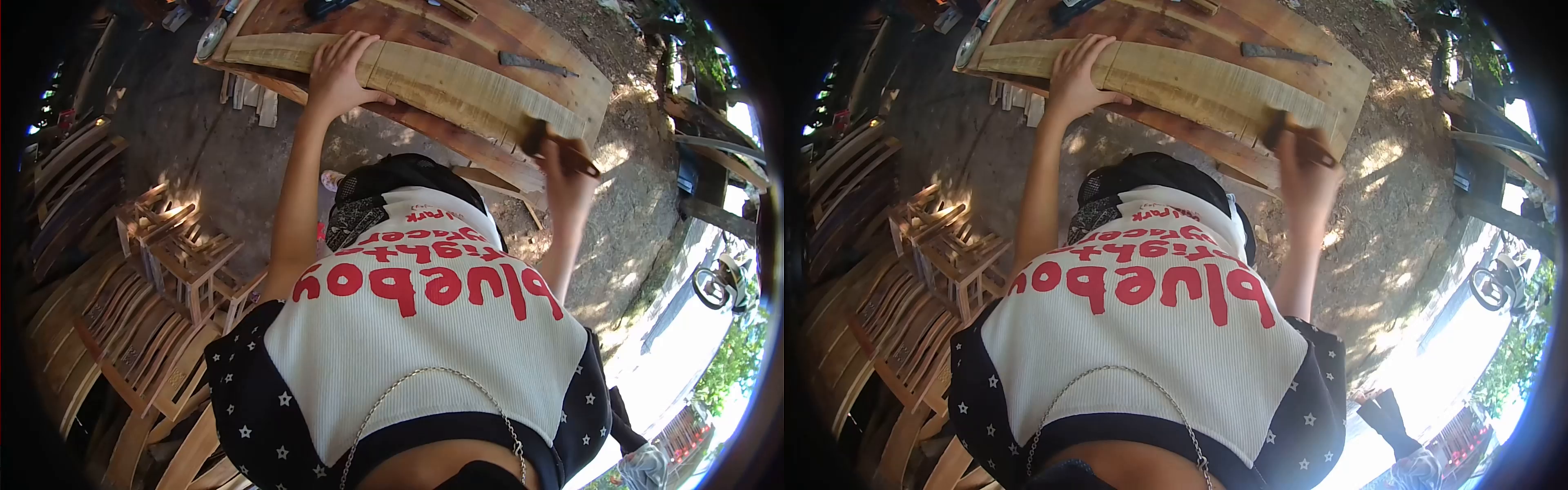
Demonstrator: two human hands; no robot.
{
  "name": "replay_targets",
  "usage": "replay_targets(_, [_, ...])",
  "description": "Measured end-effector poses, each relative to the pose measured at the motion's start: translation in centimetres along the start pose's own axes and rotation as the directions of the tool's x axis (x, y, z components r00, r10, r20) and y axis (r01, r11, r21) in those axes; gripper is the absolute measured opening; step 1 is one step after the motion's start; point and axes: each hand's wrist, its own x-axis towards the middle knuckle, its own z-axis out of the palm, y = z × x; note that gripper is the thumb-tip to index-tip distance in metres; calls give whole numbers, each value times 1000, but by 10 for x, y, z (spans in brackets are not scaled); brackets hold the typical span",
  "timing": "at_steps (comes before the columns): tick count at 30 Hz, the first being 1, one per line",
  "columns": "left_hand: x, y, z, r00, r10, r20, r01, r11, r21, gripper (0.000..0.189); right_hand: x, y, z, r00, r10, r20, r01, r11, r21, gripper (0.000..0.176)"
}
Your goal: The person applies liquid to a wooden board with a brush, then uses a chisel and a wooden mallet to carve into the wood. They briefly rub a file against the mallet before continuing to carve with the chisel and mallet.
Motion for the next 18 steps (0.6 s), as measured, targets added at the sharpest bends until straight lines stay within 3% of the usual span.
replay_targets(3, [0,1,1,1000,16,-13,-16,1000,-16,104,-12,12,-41,970,71,-232,-124,967,-223,17])
replay_targets(7, [0,3,-1,999,22,-29,-22,1000,-6,102,-10,-10,-6,982,-72,-173,16,952,-307,16])
replay_targets(9, [0,3,-2,999,29,-33,-29,1000,-1,101,-5,-36,31,988,-134,-71,125,984,-126,16])
replay_targets(11, [-1,2,0,999,34,-35,-34,999,6,102,3,-51,64,948,-318,8,316,939,-138,15])
replay_targets(14, [-2,2,1,1000,5,-24,-4,1000,26,104,9,-50,84,934,-354,56,354,935,12,13])
replay_targets(15, [-1,2,0,1000,10,-26,-9,1000,29,104,9,-44,80,933,-355,50,355,935,13,13])
replay_targets(17, [-1,3,-1,1000,3,-19,-3,1000,15,105,7,-17,49,992,-129,18,125,983,134,12])
replay_targets(18, [0,2,0,1000,2,-19,-2,1000,12,105,6,-2,29,996,-75,-43,79,991,106,11])
